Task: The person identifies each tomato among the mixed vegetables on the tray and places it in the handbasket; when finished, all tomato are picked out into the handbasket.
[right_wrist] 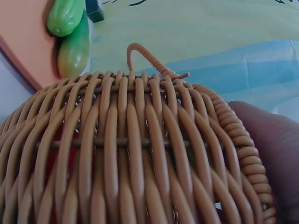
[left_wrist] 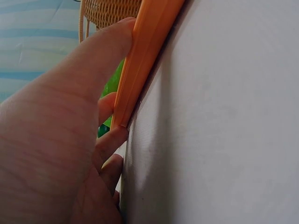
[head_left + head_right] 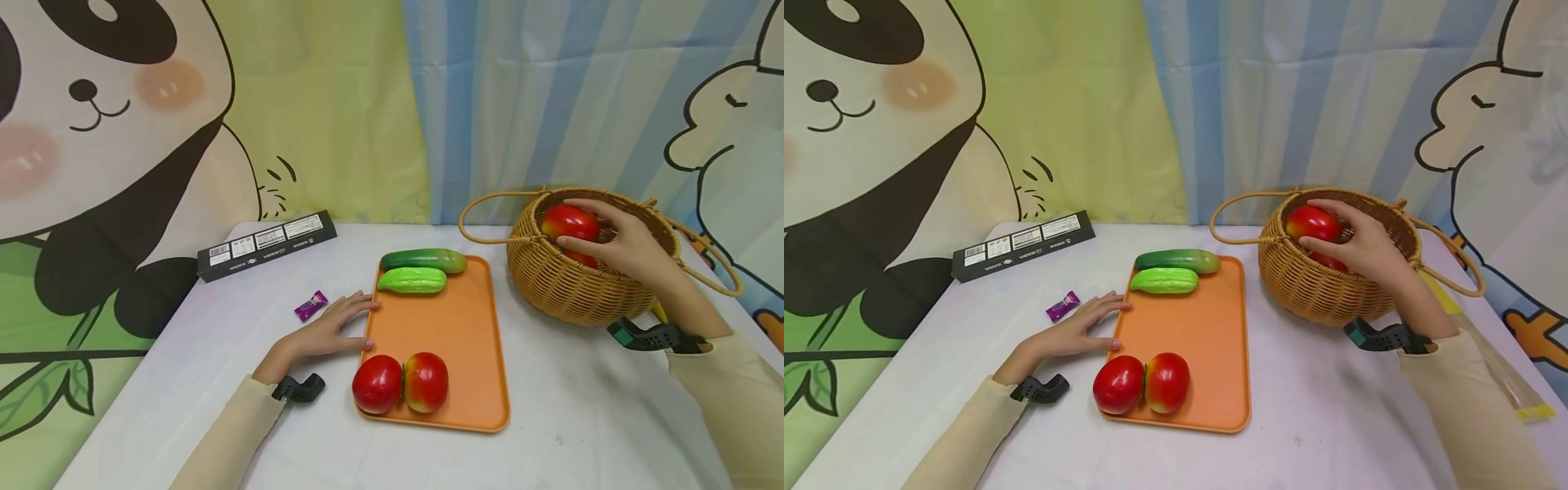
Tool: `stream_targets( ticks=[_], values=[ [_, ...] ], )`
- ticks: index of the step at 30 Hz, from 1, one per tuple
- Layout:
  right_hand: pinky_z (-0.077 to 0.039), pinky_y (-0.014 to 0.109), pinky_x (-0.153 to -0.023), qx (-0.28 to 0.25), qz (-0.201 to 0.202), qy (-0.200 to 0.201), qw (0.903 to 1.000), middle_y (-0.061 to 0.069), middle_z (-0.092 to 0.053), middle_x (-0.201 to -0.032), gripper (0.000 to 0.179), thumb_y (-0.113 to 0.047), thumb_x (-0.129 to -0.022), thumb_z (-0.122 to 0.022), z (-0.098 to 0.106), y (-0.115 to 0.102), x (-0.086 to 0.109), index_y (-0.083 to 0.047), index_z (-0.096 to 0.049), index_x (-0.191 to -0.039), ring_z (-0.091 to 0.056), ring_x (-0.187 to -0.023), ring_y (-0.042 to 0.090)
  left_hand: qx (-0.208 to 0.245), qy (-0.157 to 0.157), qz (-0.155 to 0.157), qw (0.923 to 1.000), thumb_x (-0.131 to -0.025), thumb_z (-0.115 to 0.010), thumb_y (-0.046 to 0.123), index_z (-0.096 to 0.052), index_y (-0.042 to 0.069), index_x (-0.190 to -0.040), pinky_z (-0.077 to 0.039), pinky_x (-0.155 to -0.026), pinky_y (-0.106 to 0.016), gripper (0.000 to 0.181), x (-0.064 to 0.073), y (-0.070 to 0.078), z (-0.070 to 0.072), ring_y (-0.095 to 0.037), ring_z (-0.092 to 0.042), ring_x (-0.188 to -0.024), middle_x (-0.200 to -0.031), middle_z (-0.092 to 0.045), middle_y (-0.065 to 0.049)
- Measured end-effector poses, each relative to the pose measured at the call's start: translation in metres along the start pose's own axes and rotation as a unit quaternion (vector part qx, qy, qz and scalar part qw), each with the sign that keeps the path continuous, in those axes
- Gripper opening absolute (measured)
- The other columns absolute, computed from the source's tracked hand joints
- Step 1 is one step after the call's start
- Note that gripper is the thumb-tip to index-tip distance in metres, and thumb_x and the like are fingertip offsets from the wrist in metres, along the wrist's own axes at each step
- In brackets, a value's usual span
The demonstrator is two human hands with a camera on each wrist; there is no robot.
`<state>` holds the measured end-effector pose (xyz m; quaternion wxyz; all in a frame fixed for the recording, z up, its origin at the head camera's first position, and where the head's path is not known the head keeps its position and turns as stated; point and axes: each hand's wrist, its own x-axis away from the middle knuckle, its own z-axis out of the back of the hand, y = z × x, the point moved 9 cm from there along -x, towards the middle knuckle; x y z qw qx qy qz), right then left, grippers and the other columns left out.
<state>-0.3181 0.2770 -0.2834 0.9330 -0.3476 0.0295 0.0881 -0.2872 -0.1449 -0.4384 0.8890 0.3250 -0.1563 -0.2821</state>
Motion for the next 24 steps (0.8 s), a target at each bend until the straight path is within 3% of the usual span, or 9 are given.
stream_targets(
  ticks=[4,7,12,24],
  values=[
    [-0.051,0.058,-0.086,0.017,0.003,-0.03,0.9994,0.027,-0.04,-0.143,0.071,-0.037,-0.092,-0.067,-0.006,-0.001,-0.005,-0.016,-0.035,-0.151,-0.047,-0.117,0.047,0.001,-0.002,-0.001,1.0,-0.086,-0.069,0.049,-0.039,0.034,-0.148,0.0,-0.119,-0.055,0.071,0.0,0.0,0.001,-0.03,-0.005,-0.151,-0.162,-0.021,-0.005],
    [-0.046,0.065,-0.091,0.027,0.006,-0.049,0.9984,0.028,-0.036,-0.142,0.071,-0.037,-0.093,-0.066,-0.01,-0.001,-0.007,-0.014,-0.033,-0.152,-0.044,-0.119,0.049,-0.006,-0.002,-0.008,1.0,-0.086,-0.069,0.048,-0.038,0.033,-0.148,0.0,-0.12,-0.054,0.071,0.0,0.001,0.001,-0.029,-0.006,-0.151,-0.162,-0.021,-0.004],
    [-0.047,0.065,-0.088,0.035,0.016,-0.063,0.9973,0.03,-0.033,-0.14,0.07,-0.032,-0.094,-0.066,-0.014,0.0,-0.012,-0.012,-0.033,-0.152,-0.043,-0.119,0.052,-0.006,-0.002,-0.011,0.9999,-0.086,-0.069,0.048,-0.038,0.032,-0.148,0.0,-0.12,-0.053,0.071,0.001,0.001,0.001,-0.028,-0.007,-0.15,-0.162,-0.021,-0.005],
    [-0.054,0.051,-0.075,0.047,0.024,-0.096,0.9939,0.031,-0.042,-0.137,0.067,-0.027,-0.094,-0.066,-0.02,0.001,-0.026,-0.007,-0.035,-0.15,-0.049,-0.115,0.052,-0.002,-0.001,-0.006,1.0,-0.086,-0.069,0.049,-0.037,0.035,-0.148,0.0,-0.12,-0.054,0.071,0.001,0.001,0.0,-0.029,-0.006,-0.151,-0.162,-0.019,-0.004]
  ],
)
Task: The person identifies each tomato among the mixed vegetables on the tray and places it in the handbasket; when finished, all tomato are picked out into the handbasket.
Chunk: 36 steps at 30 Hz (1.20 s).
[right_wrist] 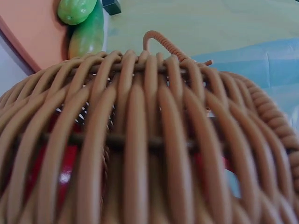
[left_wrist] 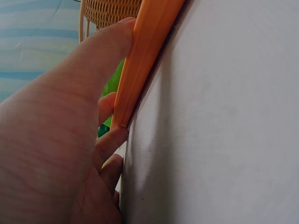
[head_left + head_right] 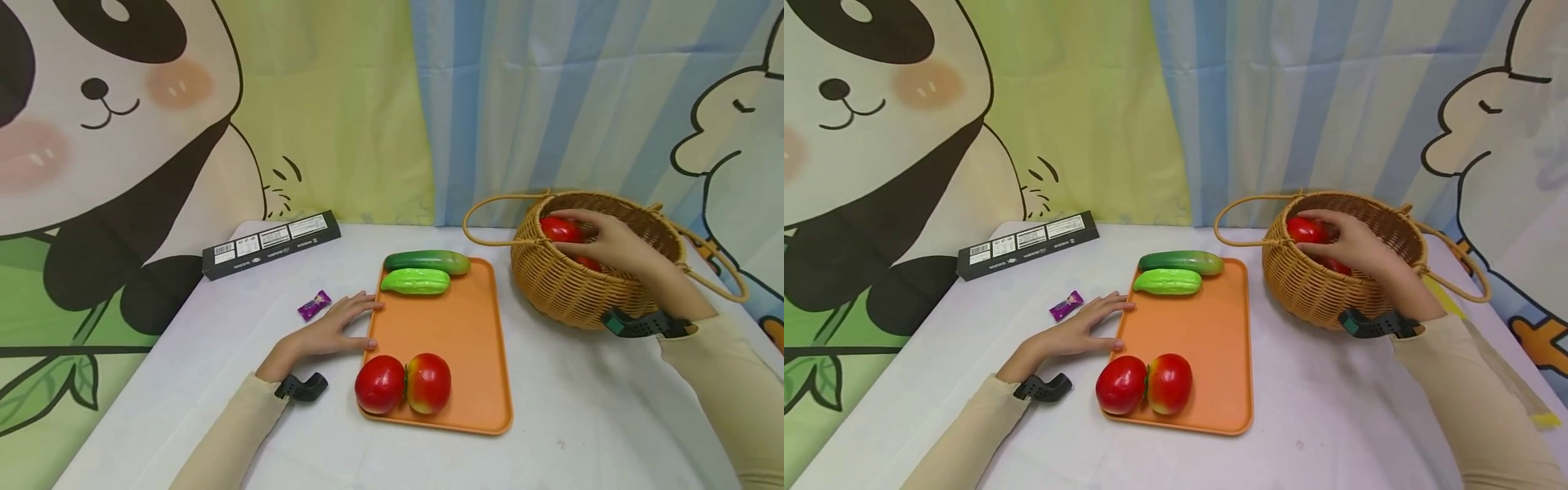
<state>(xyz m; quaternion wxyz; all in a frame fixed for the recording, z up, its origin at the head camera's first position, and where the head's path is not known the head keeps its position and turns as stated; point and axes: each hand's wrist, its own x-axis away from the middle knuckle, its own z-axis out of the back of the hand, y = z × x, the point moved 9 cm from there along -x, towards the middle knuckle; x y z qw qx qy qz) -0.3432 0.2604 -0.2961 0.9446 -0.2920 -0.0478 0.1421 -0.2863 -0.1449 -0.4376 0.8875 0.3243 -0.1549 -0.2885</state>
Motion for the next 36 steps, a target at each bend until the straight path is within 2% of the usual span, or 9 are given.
stream_targets(
  ticks=[7,14,19,32,33,36],
  values=[
    [-0.052,0.047,-0.076,0.01,0.003,-0.003,0.9999,0.031,-0.045,-0.135,0.063,-0.025,-0.095,-0.064,0.0,-0.003,-0.004,-0.004,-0.036,-0.148,-0.052,-0.113,0.048,-0.008,0.004,-0.005,0.9999,-0.086,-0.069,0.047,-0.038,0.032,-0.149,0.0,-0.12,-0.051,0.071,0.0,0.004,0.002,-0.028,-0.007,-0.151,-0.162,-0.021,-0.005],
    [-0.043,0.063,-0.091,0.004,0.014,-0.007,0.9999,0.033,-0.043,-0.138,0.058,-0.025,-0.098,-0.06,0.001,-0.004,-0.005,0.002,-0.038,-0.145,-0.049,-0.117,0.053,-0.009,0.005,-0.006,0.9999,-0.087,-0.07,0.046,-0.038,0.03,-0.149,0.0,-0.12,-0.052,0.072,0.0,0.006,0.004,-0.028,-0.007,-0.151,-0.162,-0.021,-0.005],
    [-0.043,0.063,-0.092,-0.003,0.012,-0.005,0.9999,0.031,-0.043,-0.138,0.056,-0.025,-0.099,-0.059,0.001,-0.005,-0.003,0.003,-0.039,-0.143,-0.049,-0.118,0.052,-0.006,0.004,-0.004,1.0,-0.087,-0.07,0.045,-0.038,0.031,-0.149,0.0,-0.12,-0.052,0.072,0.0,0.005,0.004,-0.028,-0.008,-0.15,-0.162,-0.021,-0.005],
    [-0.042,0.063,-0.093,-0.048,0.007,0.046,0.9978,0.025,-0.05,-0.133,0.051,-0.033,-0.099,-0.056,0.006,-0.006,0.006,-0.003,-0.047,-0.14,-0.048,-0.119,0.044,-0.001,-0.002,-0.001,1.0,-0.087,-0.07,0.046,-0.038,0.031,-0.149,0.001,-0.12,-0.051,0.072,0.0,0.005,0.001,-0.029,-0.007,-0.151,-0.162,-0.021,-0.006],
    [-0.043,0.062,-0.093,-0.049,0.008,0.051,0.9975,0.024,-0.05,-0.133,0.051,-0.033,-0.099,-0.056,0.007,-0.006,0.007,-0.003,-0.047,-0.14,-0.048,-0.119,0.042,-0.002,-0.002,-0.002,1.0,-0.087,-0.07,0.046,-0.038,0.03,-0.149,0.001,-0.12,-0.051,0.071,0.0,0.005,0.001,-0.028,-0.007,-0.151,-0.162,-0.021,-0.006],
    [-0.051,0.04,-0.088,-0.045,0.009,0.079,0.9958,0.019,-0.054,-0.13,0.048,-0.033,-0.099,-0.057,0.01,-0.005,0.012,-0.005,-0.051,-0.137,-0.053,-0.112,0.025,-0.004,-0.003,-0.002,1.0,-0.087,-0.069,0.046,-0.038,0.03,-0.149,0.001,-0.121,-0.05,0.071,0.0,0.005,0.001,-0.028,-0.007,-0.151,-0.162,-0.021,-0.006]
  ],
)
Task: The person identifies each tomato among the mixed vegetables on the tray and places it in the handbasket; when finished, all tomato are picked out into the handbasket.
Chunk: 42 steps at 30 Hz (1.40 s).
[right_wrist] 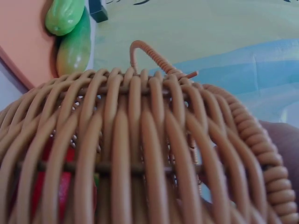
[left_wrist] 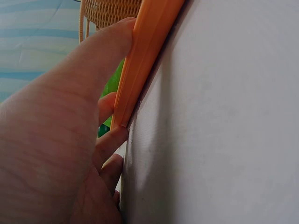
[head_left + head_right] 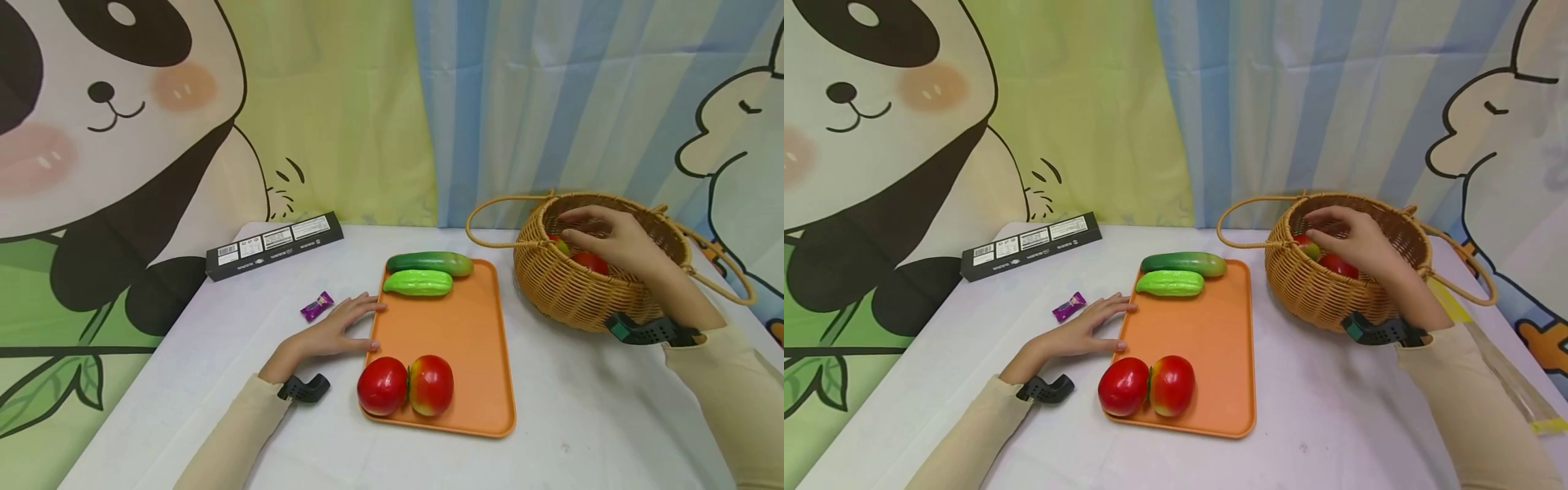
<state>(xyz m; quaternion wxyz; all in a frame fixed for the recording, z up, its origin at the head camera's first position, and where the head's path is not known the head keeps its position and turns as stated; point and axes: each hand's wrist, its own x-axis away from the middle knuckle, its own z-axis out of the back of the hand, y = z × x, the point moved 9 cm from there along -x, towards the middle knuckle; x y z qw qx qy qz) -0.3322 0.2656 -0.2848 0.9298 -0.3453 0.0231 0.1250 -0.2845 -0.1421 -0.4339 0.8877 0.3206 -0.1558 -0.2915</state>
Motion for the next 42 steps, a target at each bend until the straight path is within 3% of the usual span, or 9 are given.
stream_targets(
  ticks=[4,7,14,30,37,42],
  values=[
    [-0.046,0.013,-0.068,-0.006,0.019,0.051,0.9985,0.002,-0.058,-0.118,0.04,-0.029,-0.098,-0.06,0.007,-0.002,0.006,-0.007,-0.057,-0.131,-0.054,-0.092,0.0,0.002,-0.002,0.0,1.0,-0.087,-0.069,0.045,-0.038,0.029,-0.149,0.001,-0.121,-0.05,0.071,0.0,0.0,-0.001,-0.028,-0.008,-0.15,-0.162,-0.021,-0.006],
    [-0.045,0.008,-0.067,-0.02,0.039,0.075,0.9962,-0.01,-0.057,-0.112,0.035,-0.024,-0.097,-0.062,0.009,-0.007,0.01,-0.007,-0.06,-0.128,-0.054,-0.087,-0.007,0.0,-0.002,0.0,1.0,-0.087,-0.069,0.046,-0.038,0.029,-0.149,0.001,-0.121,-0.05,0.071,0.0,0.0,-0.002,-0.028,-0.008,-0.15,-0.161,-0.021,-0.007],
    [-0.046,0.006,-0.07,-0.055,0.089,0.081,0.9912,-0.015,-0.058,-0.108,0.03,-0.011,-0.095,-0.064,0.002,-0.027,0.014,-0.004,-0.063,-0.123,-0.058,-0.087,-0.005,-0.005,0.001,0.001,1.0,-0.087,-0.069,0.047,-0.038,0.031,-0.149,0.0,-0.121,-0.05,0.071,0.0,-0.001,-0.001,-0.028,-0.008,-0.15,-0.161,-0.022,-0.005],
    [-0.047,0.006,-0.08,-0.123,0.166,0.079,0.9753,-0.006,-0.062,-0.113,0.027,0.003,-0.093,-0.061,-0.009,-0.06,0.034,0.005,-0.062,-0.12,-0.058,-0.096,0.002,0.0,0.001,0.006,1.0,-0.086,-0.069,0.047,-0.038,0.032,-0.149,0.0,-0.12,-0.052,0.071,0.0,-0.002,-0.001,-0.028,-0.006,-0.151,-0.162,-0.021,-0.004],
    [-0.05,0.009,-0.08,-0.15,0.209,0.084,0.9627,-0.004,-0.062,-0.114,0.027,0.01,-0.091,-0.059,-0.017,-0.071,0.038,0.009,-0.061,-0.118,-0.059,-0.098,0.003,0.003,0.001,0.006,1.0,-0.087,-0.069,0.047,-0.038,0.032,-0.149,0.0,-0.12,-0.052,0.071,0.001,-0.002,-0.001,-0.028,-0.006,-0.151,-0.162,-0.02,-0.005],
    [-0.05,0.01,-0.077,-0.204,0.223,0.107,0.9471,-0.003,-0.063,-0.112,0.024,0.013,-0.09,-0.058,-0.018,-0.074,0.041,0.011,-0.063,-0.114,-0.06,-0.098,0.005,0.001,-0.001,0.005,1.0,-0.086,-0.069,0.048,-0.038,0.032,-0.149,0.001,-0.121,-0.05,0.071,-0.001,-0.002,-0.001,-0.028,-0.006,-0.151,-0.162,-0.02,-0.004]
  ],
)
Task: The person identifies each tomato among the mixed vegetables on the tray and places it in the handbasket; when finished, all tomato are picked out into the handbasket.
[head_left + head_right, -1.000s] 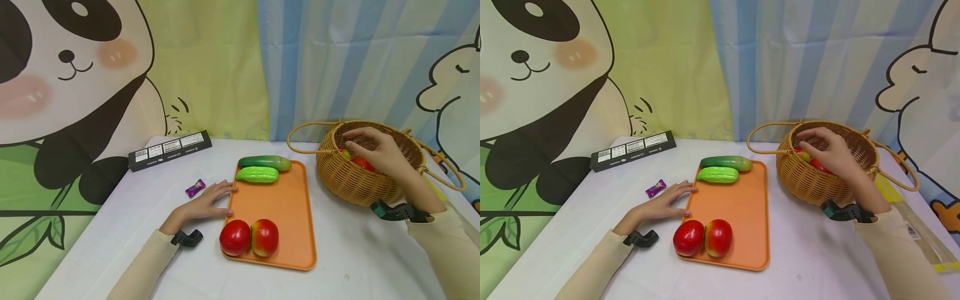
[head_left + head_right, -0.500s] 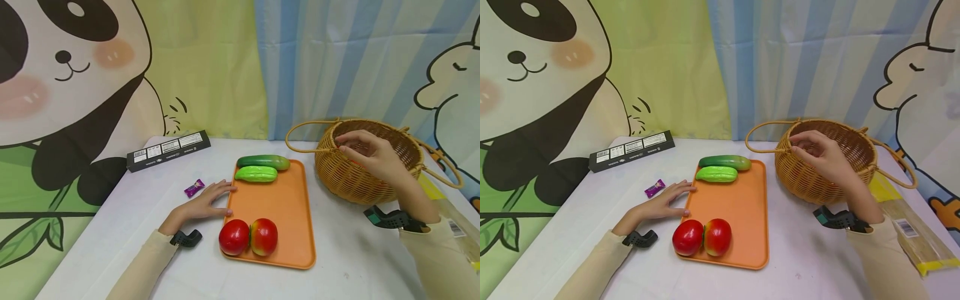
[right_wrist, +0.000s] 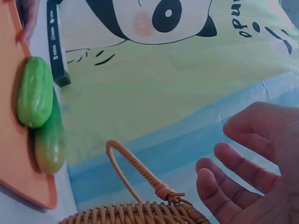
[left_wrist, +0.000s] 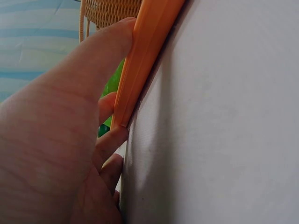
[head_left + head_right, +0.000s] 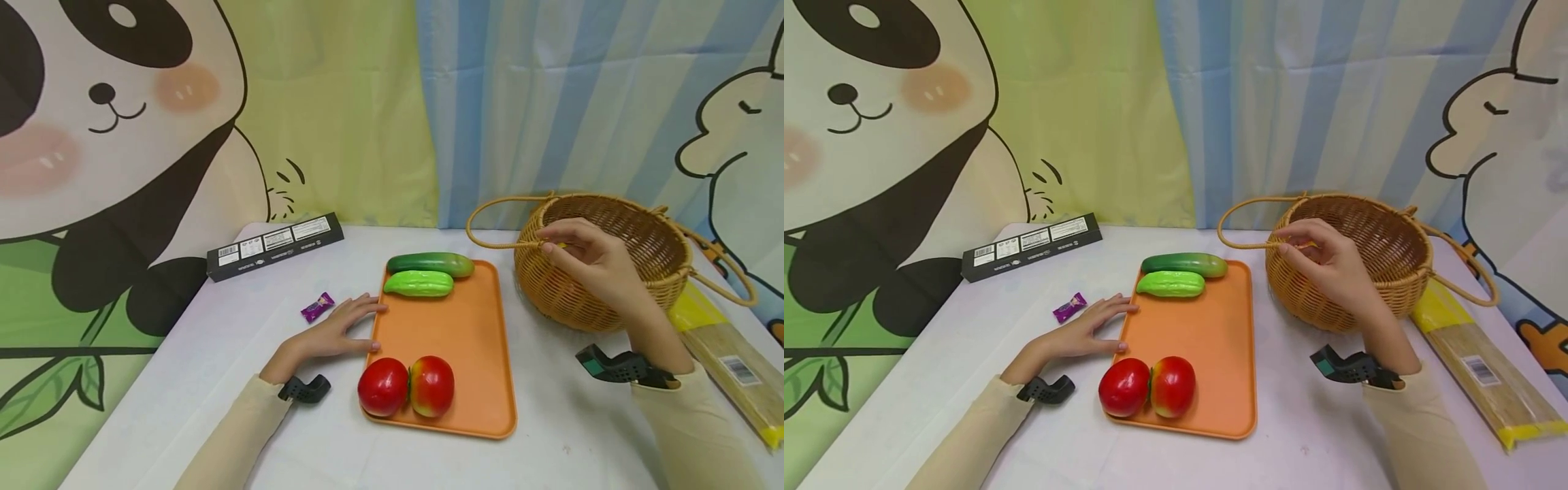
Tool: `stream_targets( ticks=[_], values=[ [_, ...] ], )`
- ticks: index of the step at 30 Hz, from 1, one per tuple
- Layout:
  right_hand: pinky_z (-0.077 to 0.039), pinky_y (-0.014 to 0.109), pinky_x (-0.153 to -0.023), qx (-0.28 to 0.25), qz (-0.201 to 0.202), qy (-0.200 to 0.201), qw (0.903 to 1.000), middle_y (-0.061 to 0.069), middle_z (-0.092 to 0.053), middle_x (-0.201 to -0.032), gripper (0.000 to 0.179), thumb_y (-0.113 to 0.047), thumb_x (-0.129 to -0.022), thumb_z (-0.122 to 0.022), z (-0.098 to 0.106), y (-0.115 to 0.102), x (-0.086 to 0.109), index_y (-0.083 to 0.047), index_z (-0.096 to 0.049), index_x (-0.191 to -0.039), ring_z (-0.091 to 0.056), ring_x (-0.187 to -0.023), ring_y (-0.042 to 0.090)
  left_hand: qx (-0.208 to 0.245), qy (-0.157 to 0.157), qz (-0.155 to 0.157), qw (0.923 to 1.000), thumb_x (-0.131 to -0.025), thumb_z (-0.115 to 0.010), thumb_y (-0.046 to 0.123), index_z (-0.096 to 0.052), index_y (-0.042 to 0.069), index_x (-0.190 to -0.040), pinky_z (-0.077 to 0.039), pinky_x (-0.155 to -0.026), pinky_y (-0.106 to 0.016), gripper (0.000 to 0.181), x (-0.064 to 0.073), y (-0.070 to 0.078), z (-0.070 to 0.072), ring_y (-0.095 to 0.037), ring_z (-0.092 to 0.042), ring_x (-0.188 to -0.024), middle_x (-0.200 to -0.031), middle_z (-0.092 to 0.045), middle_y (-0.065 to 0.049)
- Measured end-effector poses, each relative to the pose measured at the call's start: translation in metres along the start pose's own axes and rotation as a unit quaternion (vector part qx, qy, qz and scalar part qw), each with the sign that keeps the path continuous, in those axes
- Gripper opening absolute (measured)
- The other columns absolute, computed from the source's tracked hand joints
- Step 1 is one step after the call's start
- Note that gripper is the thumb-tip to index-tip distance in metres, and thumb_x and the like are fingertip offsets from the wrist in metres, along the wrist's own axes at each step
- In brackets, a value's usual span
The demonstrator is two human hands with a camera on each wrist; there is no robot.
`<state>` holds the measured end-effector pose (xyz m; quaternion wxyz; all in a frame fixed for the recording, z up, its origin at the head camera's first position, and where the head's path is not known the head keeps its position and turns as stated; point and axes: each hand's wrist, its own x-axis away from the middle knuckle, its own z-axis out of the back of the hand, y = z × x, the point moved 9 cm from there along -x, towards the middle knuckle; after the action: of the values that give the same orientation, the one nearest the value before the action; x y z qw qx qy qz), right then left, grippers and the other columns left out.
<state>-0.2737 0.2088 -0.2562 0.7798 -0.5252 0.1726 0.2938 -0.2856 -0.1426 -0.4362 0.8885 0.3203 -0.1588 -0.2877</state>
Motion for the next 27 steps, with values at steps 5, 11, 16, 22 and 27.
stream_targets(
  ticks=[5,11,16,22,27],
  values=[
    [-0.05,0.011,-0.077,-0.069,0.007,0.026,0.9972,0.002,-0.063,-0.111,0.023,0.014,-0.089,-0.058,0.0,0.003,0.002,0.012,-0.064,-0.111,-0.061,-0.099,0.008,0.006,0.003,0.008,0.9999,-0.086,-0.069,0.048,-0.038,0.033,-0.149,0.0,-0.12,-0.052,0.071,0.002,-0.002,0.0,-0.028,-0.005,-0.151,-0.162,-0.019,-0.004],
    [-0.05,0.012,-0.079,-0.098,0.0,0.035,0.9945,0.003,-0.063,-0.112,0.024,0.015,-0.089,-0.057,0.002,0.005,0.005,0.011,-0.064,-0.112,-0.06,-0.1,0.01,0.009,0.001,0.016,0.9998,-0.086,-0.069,0.049,-0.037,0.035,-0.149,-0.001,-0.119,-0.055,0.072,0.002,-0.003,-0.002,-0.031,-0.004,-0.15,-0.163,-0.017,-0.003],
    [-0.047,0.015,-0.061,-0.103,0.01,0.016,0.9945,0.004,-0.063,-0.111,0.023,0.016,-0.088,-0.057,0.0,0.002,0.004,0.012,-0.064,-0.111,-0.059,-0.087,0.011,0.005,0.0,0.015,0.9999,-0.086,-0.069,0.049,-0.037,0.035,-0.149,-0.001,-0.119,-0.055,0.072,-0.001,0.0,0.001,-0.03,-0.004,-0.15,-0.163,-0.018,-0.003],
    [-0.05,0.013,-0.068,-0.105,0.038,-0.02,0.9936,0.007,-0.063,-0.111,0.024,0.019,-0.087,-0.057,-0.014,-0.001,0.005,0.013,-0.063,-0.109,-0.06,-0.094,0.011,0.004,0.0,0.007,1.0,-0.086,-0.069,0.047,-0.037,0.032,-0.149,0.001,-0.12,-0.053,0.072,-0.001,0.002,0.002,-0.029,-0.006,-0.151,-0.162,-0.019,-0.005],
    [-0.052,0.013,-0.08,-0.057,0.047,-0.048,0.9962,0.008,-0.064,-0.108,0.027,0.019,-0.086,-0.058,-0.029,-0.004,0.005,0.006,-0.066,-0.109,-0.061,-0.1,0.01,0.0,-0.001,0.005,1.0,-0.086,-0.069,0.047,-0.037,0.032,-0.149,0.001,-0.121,-0.051,0.072,0.0,0.0,0.001,-0.028,-0.007,-0.151,-0.162,-0.02,-0.005]
  ],
)
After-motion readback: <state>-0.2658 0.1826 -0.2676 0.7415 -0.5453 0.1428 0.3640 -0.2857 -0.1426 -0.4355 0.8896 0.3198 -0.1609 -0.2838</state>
